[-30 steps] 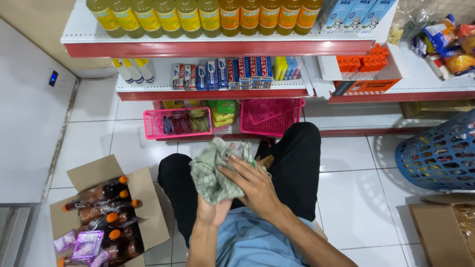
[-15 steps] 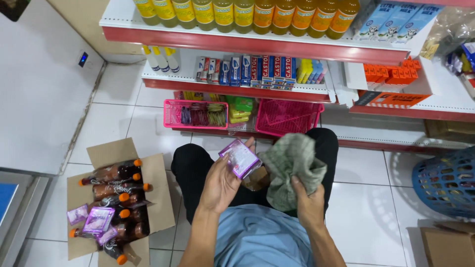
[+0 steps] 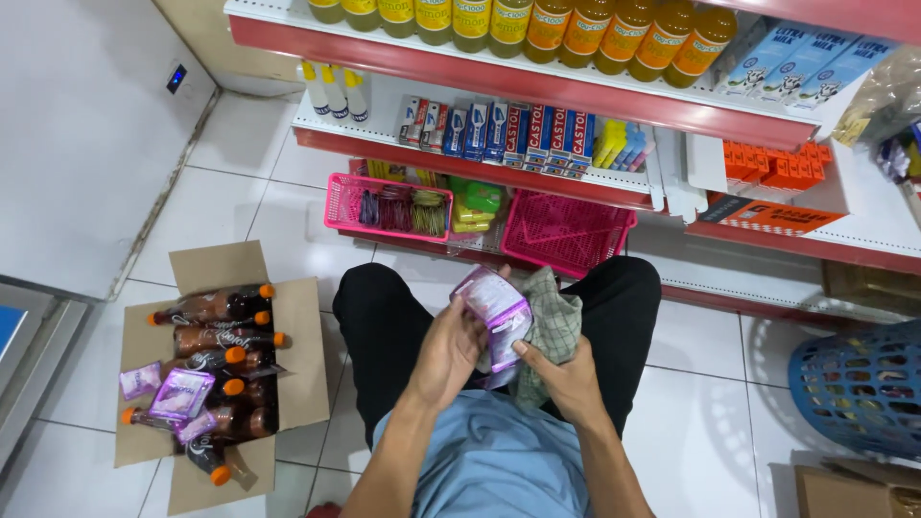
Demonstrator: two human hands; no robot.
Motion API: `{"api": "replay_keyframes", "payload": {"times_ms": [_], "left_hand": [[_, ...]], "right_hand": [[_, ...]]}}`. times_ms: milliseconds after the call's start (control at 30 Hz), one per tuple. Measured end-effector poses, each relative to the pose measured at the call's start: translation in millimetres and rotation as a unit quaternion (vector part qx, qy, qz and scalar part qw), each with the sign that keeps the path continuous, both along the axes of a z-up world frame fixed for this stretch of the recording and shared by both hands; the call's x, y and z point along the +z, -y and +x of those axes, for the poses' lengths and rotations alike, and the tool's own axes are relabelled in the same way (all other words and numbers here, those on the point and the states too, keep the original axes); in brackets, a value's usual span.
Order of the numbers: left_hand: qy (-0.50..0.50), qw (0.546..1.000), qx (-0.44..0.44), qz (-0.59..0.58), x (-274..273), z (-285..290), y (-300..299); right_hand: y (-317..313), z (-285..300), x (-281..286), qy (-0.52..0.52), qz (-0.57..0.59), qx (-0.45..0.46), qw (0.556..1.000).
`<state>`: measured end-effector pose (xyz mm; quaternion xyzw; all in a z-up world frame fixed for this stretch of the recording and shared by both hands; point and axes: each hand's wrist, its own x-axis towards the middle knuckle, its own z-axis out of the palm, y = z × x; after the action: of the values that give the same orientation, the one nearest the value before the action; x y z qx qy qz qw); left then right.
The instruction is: Cleaning and organizing sachets of laundry softener in a grocery store.
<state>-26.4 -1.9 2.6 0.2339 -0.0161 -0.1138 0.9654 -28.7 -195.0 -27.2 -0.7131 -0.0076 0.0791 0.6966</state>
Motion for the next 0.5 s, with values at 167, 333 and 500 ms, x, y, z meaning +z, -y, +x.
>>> {"api": "replay_keyframes", "payload": {"times_ms": [167,333,500], "left_hand": [[-0.004,0.972,0.004,0.236,-59.1,-8.0,25.2],[0.008,0.984,0.070,0.166,-3.1,-1.7,11.7],[-0.012,0.998,-0.004,0.062,18.0,-5.8,9.7]], "right_hand": [[-4.1,-2.6,19.9,0.042,-0.051,-0.001,0.998],[3.6,1.6,38.5,0.082,-0.147,-0.033,0.985],[11.8,-4.0,56.3,0.198,-0.131,-0.120,0.964]]}}
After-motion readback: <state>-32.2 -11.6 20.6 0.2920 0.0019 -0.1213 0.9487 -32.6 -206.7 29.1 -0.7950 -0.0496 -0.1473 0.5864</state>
